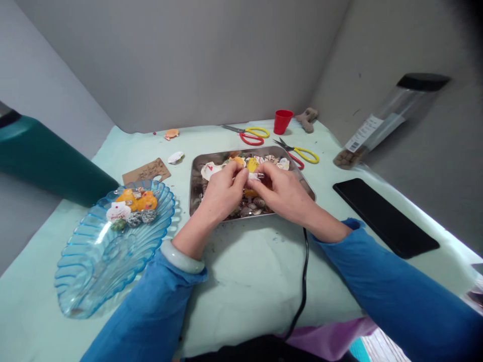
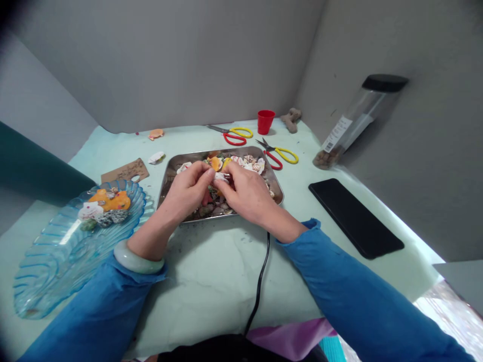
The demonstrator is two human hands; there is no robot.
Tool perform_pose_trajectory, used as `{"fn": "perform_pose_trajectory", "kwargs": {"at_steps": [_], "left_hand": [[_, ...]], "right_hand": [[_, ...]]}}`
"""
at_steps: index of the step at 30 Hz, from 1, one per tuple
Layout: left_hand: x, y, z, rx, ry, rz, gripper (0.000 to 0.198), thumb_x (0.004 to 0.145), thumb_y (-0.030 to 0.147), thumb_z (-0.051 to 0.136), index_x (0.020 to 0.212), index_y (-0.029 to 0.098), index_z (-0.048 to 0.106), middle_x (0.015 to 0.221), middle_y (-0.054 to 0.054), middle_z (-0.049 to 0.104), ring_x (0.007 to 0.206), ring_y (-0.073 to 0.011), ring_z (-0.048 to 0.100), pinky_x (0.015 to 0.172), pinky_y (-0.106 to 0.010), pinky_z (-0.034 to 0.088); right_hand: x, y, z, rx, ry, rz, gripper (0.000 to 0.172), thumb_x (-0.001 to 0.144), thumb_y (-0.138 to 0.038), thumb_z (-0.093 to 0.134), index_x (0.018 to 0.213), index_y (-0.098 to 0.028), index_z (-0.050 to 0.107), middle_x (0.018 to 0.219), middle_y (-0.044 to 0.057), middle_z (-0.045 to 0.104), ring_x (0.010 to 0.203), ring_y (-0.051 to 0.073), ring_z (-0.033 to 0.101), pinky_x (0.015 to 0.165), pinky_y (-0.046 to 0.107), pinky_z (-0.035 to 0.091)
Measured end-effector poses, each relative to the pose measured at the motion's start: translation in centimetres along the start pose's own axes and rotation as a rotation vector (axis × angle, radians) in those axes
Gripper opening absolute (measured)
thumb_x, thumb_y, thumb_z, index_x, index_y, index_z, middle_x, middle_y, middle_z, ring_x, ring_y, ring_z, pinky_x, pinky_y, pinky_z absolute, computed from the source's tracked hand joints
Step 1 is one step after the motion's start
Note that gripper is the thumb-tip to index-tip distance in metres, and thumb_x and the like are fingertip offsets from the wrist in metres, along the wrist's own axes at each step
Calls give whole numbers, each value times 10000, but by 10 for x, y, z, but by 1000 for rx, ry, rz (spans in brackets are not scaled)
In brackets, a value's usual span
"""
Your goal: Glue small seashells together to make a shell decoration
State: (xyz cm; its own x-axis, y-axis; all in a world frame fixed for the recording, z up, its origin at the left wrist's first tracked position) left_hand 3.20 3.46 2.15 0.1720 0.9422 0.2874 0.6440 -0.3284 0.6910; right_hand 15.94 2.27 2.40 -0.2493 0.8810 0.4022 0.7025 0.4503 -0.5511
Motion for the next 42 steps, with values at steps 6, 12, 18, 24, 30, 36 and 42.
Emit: {"fn": "perform_pose_trajectory", "kwargs": {"at_steps": [6, 12, 18, 24, 30, 36, 42], "left_hand": [[1, 0, 1, -7, 13, 25, 196, 853, 285, 419, 849, 180, 585, 786, -5, 644, 720, -125, 554, 669, -238, 412], [1, 1, -2, 11, 49, 81, 213, 838, 260, 438, 887, 180, 629, 907, -26, 666, 824, -144, 578, 750, -255, 426], [0, 3, 1, -31, -11, 84, 219, 844, 246, 420, 891, 185, 625, 813, -11, 654, 782, -134, 579, 704, -241, 427], [-1, 3, 2, -5, -47, 20, 214, 859, 314, 413, 824, 179, 575, 688, -6, 602, 705, -136, 554, 620, -235, 402], [1, 1, 1, -13, -24, -36, 215, 878, 323, 380, 761, 182, 492, 645, 1, 557, 668, -130, 521, 598, -238, 375], [1, -3, 1, -50, -7, -49, 227, 886, 349, 378, 762, 187, 477, 637, 6, 553, 641, -123, 512, 586, -236, 366], [-1, -2, 2, -65, 1, -11, 244, 863, 409, 433, 834, 190, 536, 767, 3, 620, 644, -105, 540, 593, -226, 382]], "right_hand": [[0, 1, 1, 26, -3, -13, 159, 852, -331, 473, 762, -200, 469, 627, -22, 529, 548, 115, 437, 546, 248, 290], [0, 2, 3, 13, -10, -17, 158, 858, -335, 465, 780, -198, 479, 638, -17, 528, 559, 120, 445, 544, 254, 284], [0, 2, 3, 6, -14, -8, 154, 856, -334, 469, 784, -198, 478, 635, -20, 521, 560, 121, 440, 540, 253, 281], [0, 1, 2, 1, -13, -16, 163, 858, -326, 466, 758, -198, 460, 629, -22, 509, 548, 115, 425, 539, 252, 278], [-1, 0, 2, 15, 0, -25, 223, 860, -348, 470, 713, -203, 386, 625, -29, 490, 539, 104, 399, 535, 245, 267], [1, 0, 3, 9, -10, -37, 221, 852, -338, 485, 713, -202, 380, 621, -33, 471, 540, 101, 385, 537, 244, 258], [1, -2, 5, -31, -27, -70, 212, 853, -274, 454, 680, -201, 356, 627, -19, 460, 550, 110, 379, 540, 257, 247]]}}
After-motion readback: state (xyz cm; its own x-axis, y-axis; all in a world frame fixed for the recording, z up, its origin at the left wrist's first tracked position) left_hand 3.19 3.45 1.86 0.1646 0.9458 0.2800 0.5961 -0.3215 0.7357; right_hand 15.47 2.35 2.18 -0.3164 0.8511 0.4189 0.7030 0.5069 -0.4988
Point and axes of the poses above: each hand's wrist, its own x-axis towards the middle knuckle, its own z-axis out of the palm, y = z × x, the point moved 6 cm from there along x, towards the middle knuckle
